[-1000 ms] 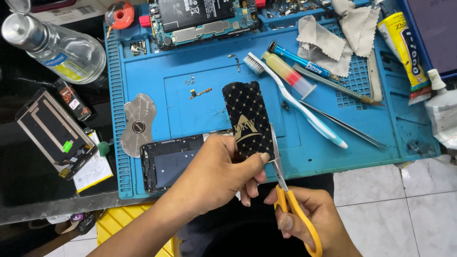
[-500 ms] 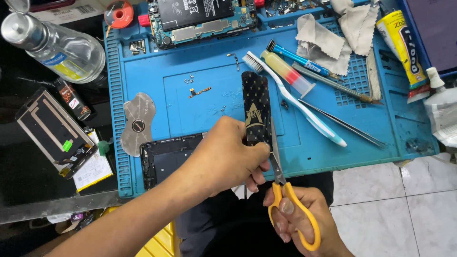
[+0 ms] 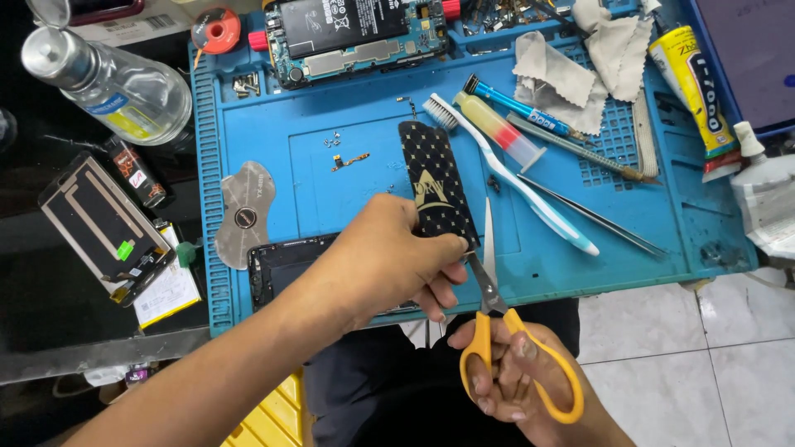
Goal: Repairing a mobile phone by cutting decorative film, applying adhesive tape, and securing internal components using tweezers.
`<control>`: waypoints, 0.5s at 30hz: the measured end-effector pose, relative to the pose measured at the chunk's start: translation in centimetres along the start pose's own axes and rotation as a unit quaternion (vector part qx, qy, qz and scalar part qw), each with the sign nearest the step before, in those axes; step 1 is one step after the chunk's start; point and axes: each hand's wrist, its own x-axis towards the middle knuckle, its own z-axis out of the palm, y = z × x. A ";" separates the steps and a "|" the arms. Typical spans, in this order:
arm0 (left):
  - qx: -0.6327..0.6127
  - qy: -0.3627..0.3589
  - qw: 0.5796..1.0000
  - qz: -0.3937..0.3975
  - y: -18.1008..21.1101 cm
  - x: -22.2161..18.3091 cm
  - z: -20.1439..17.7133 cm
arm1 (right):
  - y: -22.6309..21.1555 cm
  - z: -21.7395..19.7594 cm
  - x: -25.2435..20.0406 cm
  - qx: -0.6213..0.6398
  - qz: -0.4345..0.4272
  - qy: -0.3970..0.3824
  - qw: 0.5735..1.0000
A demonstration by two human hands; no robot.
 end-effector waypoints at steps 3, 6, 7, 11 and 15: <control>-0.001 0.012 1.000 0.019 0.2 -0.8 -0.8 | 0.0 6.3 -0.2 -0.156 -0.063 0.146 0.975; 0.085 0.044 0.994 0.046 0.9 -2.3 -1.8 | -1.0 11.7 -1.5 -0.281 -0.056 0.333 0.899; 0.150 0.065 0.985 0.056 1.0 -2.9 -2.2 | -1.5 13.1 -2.3 -0.337 -0.019 0.423 0.841; 0.190 0.100 0.973 0.079 0.7 -3.6 -3.7 | -4.4 16.2 -4.5 -0.565 -0.015 0.527 0.634; 0.225 0.103 0.959 0.134 0.2 -3.8 -4.8 | -7.0 17.7 -5.5 -0.730 0.003 0.553 0.402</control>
